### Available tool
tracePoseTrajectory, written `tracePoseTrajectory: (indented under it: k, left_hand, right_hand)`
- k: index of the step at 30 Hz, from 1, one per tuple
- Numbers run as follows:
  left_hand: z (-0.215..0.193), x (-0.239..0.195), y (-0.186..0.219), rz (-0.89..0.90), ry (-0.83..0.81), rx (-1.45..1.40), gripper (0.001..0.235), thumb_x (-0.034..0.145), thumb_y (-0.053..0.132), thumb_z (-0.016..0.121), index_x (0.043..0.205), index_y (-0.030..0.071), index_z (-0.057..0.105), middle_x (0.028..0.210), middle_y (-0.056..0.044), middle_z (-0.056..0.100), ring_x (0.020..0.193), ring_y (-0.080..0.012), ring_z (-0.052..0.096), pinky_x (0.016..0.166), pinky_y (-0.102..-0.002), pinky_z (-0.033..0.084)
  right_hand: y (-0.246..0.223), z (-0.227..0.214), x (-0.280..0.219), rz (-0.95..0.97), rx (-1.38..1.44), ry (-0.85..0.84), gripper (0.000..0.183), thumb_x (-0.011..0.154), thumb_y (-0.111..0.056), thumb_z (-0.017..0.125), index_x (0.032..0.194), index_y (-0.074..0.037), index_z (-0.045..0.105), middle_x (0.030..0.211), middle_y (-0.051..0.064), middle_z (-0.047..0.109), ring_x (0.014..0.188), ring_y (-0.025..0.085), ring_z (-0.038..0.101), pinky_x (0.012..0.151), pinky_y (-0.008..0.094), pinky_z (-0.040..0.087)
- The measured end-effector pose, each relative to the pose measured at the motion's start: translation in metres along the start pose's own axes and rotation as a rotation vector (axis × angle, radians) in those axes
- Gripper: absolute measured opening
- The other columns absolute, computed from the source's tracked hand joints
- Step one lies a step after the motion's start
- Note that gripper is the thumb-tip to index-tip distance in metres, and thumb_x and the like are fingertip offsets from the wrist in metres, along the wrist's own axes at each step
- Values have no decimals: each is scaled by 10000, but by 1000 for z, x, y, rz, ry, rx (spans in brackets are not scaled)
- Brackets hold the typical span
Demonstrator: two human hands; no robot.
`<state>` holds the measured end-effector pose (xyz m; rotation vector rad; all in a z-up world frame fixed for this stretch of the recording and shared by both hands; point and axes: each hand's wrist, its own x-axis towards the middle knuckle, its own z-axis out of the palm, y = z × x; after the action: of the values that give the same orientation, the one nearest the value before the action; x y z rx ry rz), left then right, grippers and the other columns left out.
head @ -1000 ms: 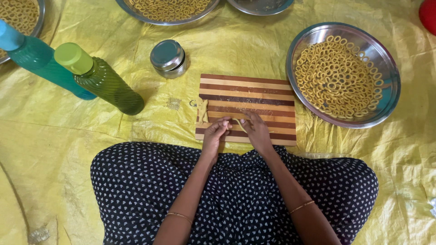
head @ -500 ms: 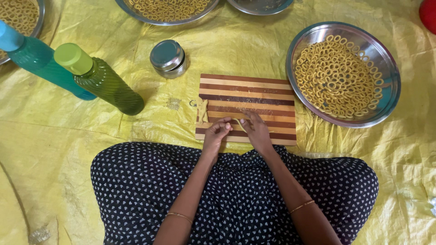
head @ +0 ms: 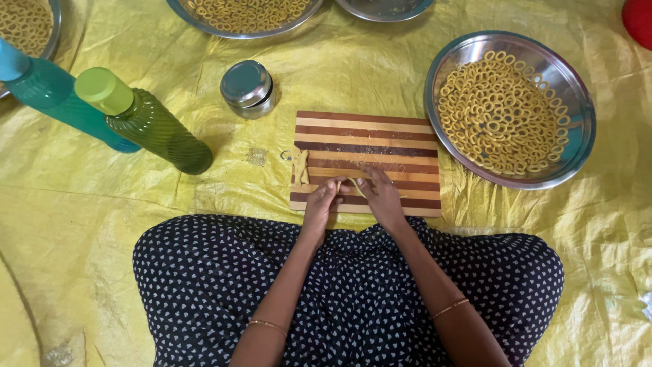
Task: The person rolls small pieces of dough into thin strips on a wooden board, then joins the ends to form rings. The finished rings are placed into a nearby metal bowl. The process is repeated continuously throughout the clip.
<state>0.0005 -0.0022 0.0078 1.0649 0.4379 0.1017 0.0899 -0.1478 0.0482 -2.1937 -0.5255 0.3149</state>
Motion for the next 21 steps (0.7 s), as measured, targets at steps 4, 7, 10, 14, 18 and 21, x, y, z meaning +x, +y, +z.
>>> tracePoseTrajectory:
  k: [4,7,10,14,18,21]
  left_hand:
    - [0,0,1,139,-21,116,363,961,388,661,931,46,782,1321,-64,672,1143,-170,626,992,-320,479]
    - [1,-1,0,209,-42,169,353,949,357,696,926,16,786,1329,-84,650,1185,-191,610,1016,-335,473]
    - [2,-1,1,151,-45,112,352,976,342,659,941,21,801,1333,-93,652,1141,-212,598,986,-351,469]
    - [2,-3,2,176,-44,191,275,955,258,704,918,3,799,1330,-81,650,1194,-195,598,1041,-356,452]
    - [5,-3,3,154,-61,145,167,886,174,758,953,24,784,1302,-70,655,1115,-206,634,986,-368,521]
    - [6,-3,4,133,-59,144,171,892,158,750,1012,40,781,1296,-70,661,1134,-194,630,1000,-347,517]
  right_hand:
    - [1,1,1,5,-11,-11,444,1018,-245,560,1399,-16,550,1404,237,580,1198,384,650,985,447,580]
    - [1,0,0,-14,4,-8,439,1020,-236,551,1397,-10,551,1403,242,580,1198,385,650,971,448,588]
    - [0,0,-1,-14,7,-2,436,1022,-245,549,1388,-9,557,1400,240,583,1191,378,657,956,442,595]
    - [-1,-1,-1,-25,-9,5,431,1028,-252,547,1382,-5,566,1399,244,579,1178,374,663,935,434,603]
    - [0,-1,-1,-24,-35,4,421,1030,-252,544,1379,-18,579,1368,224,619,1170,358,672,930,428,595]
    - [2,-1,-1,-55,-21,16,417,1024,-243,565,1364,-3,582,1345,239,627,1167,369,669,926,440,594]
